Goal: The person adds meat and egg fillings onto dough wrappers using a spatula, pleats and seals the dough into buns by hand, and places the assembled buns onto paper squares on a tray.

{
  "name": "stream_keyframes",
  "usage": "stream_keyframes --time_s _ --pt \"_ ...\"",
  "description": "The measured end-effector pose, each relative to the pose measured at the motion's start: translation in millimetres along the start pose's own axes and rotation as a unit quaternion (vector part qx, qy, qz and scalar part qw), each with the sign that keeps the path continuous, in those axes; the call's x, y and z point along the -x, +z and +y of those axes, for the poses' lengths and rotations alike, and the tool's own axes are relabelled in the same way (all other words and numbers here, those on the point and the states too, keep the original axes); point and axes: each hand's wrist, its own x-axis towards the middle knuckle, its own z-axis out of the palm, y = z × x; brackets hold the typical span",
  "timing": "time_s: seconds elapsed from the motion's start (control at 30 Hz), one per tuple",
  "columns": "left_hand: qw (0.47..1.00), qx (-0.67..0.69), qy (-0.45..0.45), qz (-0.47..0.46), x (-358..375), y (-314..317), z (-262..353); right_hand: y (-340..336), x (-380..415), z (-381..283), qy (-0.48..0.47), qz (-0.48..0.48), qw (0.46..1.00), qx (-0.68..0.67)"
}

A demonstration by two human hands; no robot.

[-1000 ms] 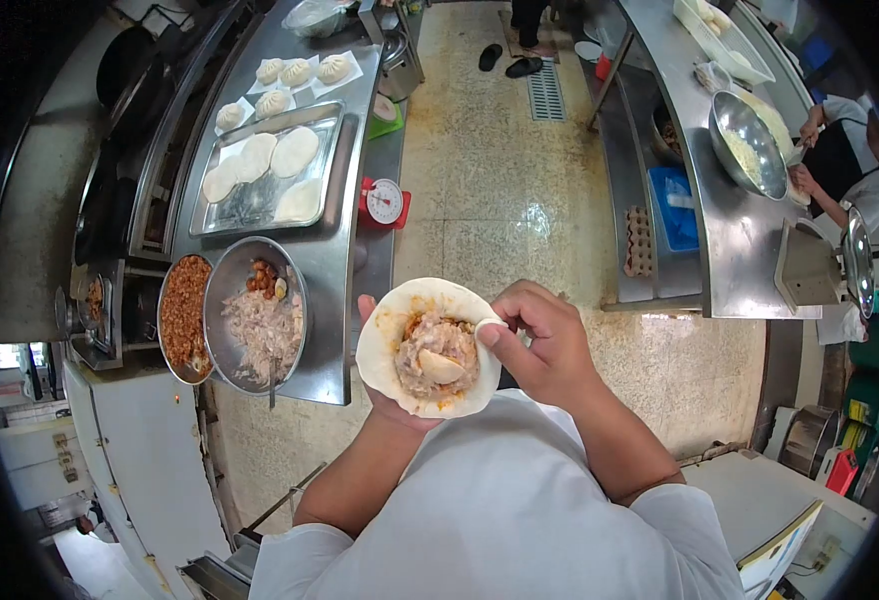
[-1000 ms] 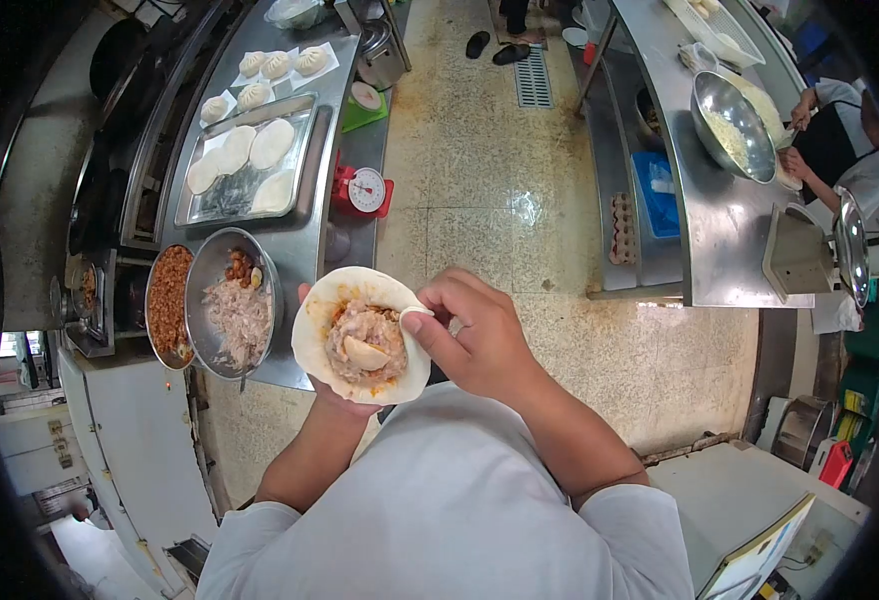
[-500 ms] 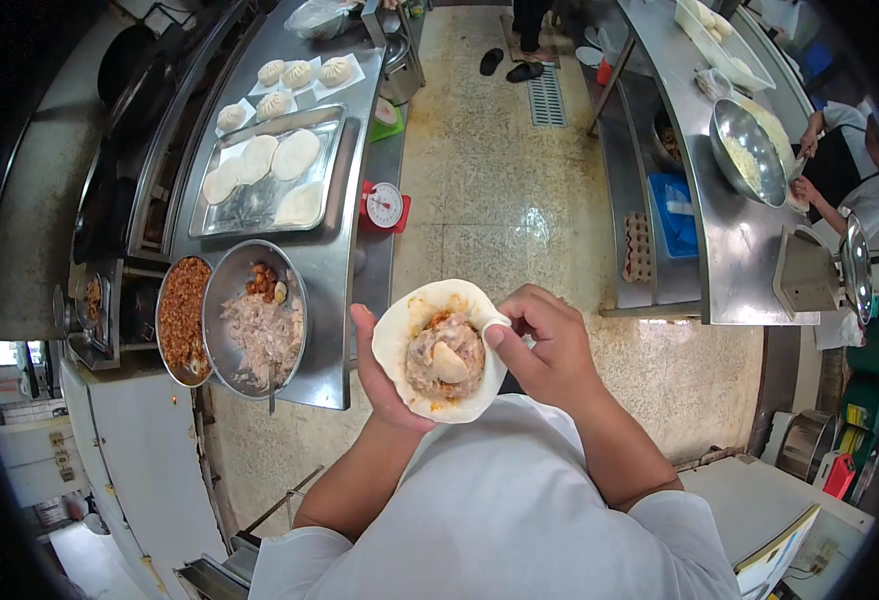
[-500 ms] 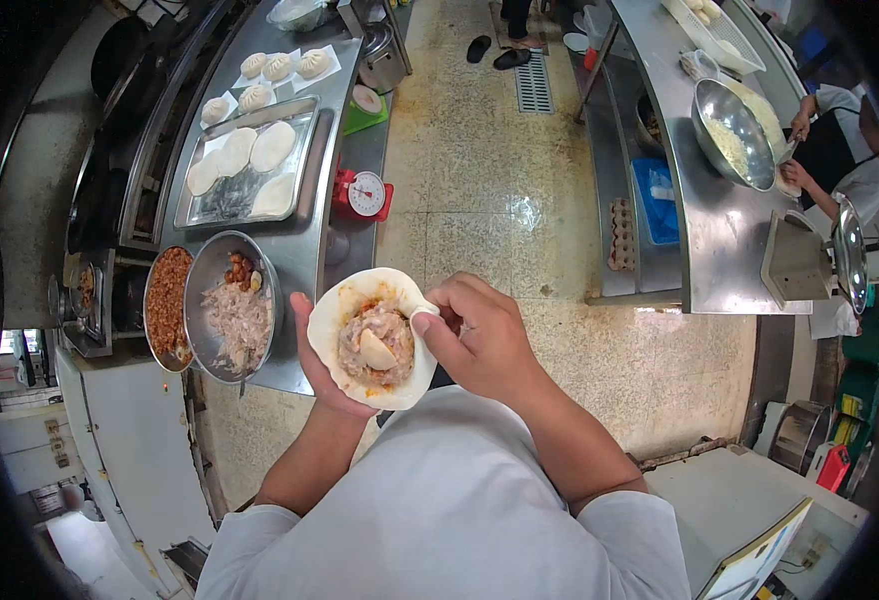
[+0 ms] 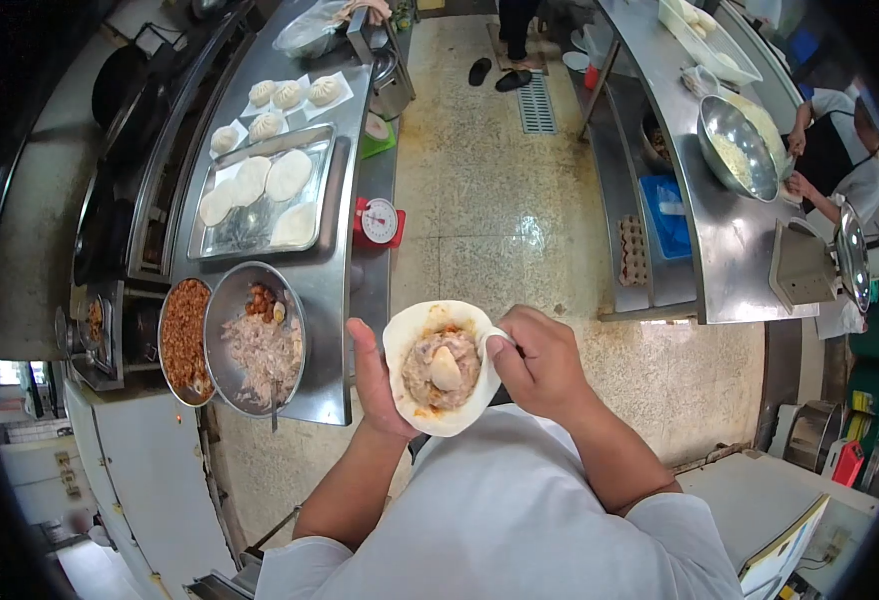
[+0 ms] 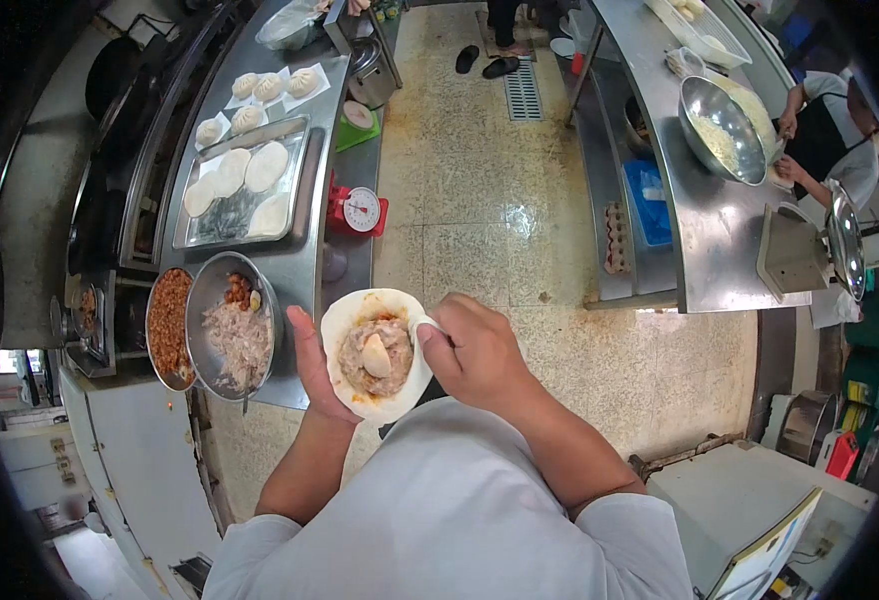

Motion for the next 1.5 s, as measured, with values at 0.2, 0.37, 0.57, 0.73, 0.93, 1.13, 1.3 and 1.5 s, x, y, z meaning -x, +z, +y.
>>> stream_keyframes --time_s 0.2,0.37,0.57,0.73,0.93,1.13,1.3,1.5 --pt "0.999 -0.012 -0.023 -0.047 0 -2 1 -10 -3 -18 0.010 0.017 1.000 -0.024" --pt "0.992 -0.089 -0.064 -0.062 -5 -17 6 -9 -4 -9 0.059 0.016 0.995 -0.076" --pt "0.973 -0.222 -0.039 -0.049 -4 -1 9 -20 5 -7 -0.005 -0.010 1.000 0.027" --pt "0.962 -0.257 -0.075 -0.057 -8 -8 13 -18 -5 -15 0.027 0.021 0.998 -0.062" --pt "0.953 -0.291 -0.068 -0.056 -5 -3 14 -21 10 -1 -0.023 -0.007 1.000 0.019" --pt "0.937 -0.329 -0.073 -0.097 -8 -4 14 -21 -4 -25 0.025 0.023 0.998 -0.052" --pt "0.930 -0.330 -0.112 -0.119 -10 -9 21 -23 9 -7 0.005 -0.014 1.000 0.013" --pt "0.935 -0.330 -0.050 -0.118 -5 -4 18 -19 2 -24 0.006 0.017 1.000 -0.009"
